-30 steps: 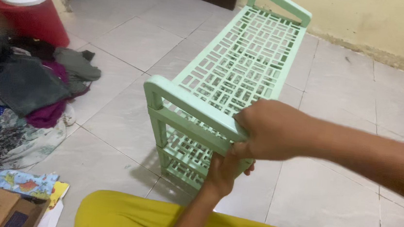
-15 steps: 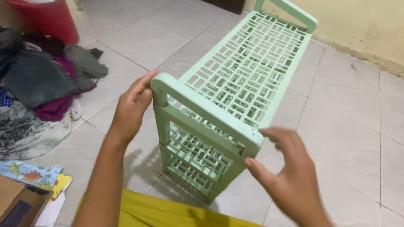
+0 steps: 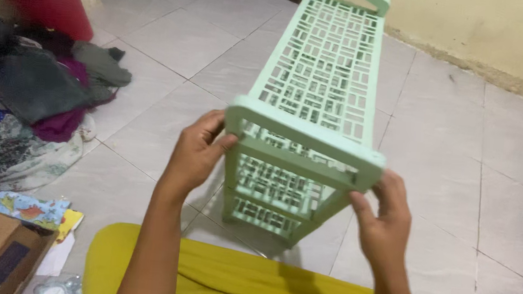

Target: The person disassembles a light green plastic two-tier rack by hand. They remove the side handles, then detach the top shelf, and finally pull out the vertical support legs, leaving the components separated on the floor.

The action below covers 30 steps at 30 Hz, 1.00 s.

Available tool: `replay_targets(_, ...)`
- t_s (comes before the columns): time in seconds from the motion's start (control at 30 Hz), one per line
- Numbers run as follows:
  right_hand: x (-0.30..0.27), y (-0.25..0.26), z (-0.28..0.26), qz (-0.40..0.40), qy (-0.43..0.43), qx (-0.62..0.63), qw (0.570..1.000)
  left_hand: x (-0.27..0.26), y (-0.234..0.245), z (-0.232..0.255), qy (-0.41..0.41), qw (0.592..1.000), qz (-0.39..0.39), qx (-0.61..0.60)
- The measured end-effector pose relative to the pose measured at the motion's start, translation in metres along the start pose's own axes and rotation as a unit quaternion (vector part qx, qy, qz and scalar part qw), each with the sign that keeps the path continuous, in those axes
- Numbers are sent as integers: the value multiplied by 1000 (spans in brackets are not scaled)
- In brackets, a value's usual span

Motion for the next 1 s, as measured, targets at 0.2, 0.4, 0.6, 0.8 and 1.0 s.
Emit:
replay_targets(0.2, 14, 39, 21, -18, -10, 94, 995, -8, -35, 35, -43, 990, -33, 130)
replay_targets(0.4, 7, 39, 24, 15, -5, 32, 999, -17, -43, 42, -43, 990, 7, 134)
replay_targets(0.6, 2, 30, 21, 43, 0, 0, 999, -23, -51, 45, -57, 987, 34, 147)
replay_targets(0.8, -1, 24, 24, 51, -7, 51, 997, -30, -61, 43, -79, 979, 111, 153)
replay_targets(1.0, 6, 19, -5, 70, -2, 53, 996, -35, -65, 38, -84, 977, 139, 139)
Point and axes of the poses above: each hand's wrist, its own x-axis towards the middle knuckle, its own y-axis out of the back of the hand, z = x × y, the point moved 6 cm from there along x, towards the middle knuckle, and after that the axes turned 1 degree about z, right-handed, at the moved point
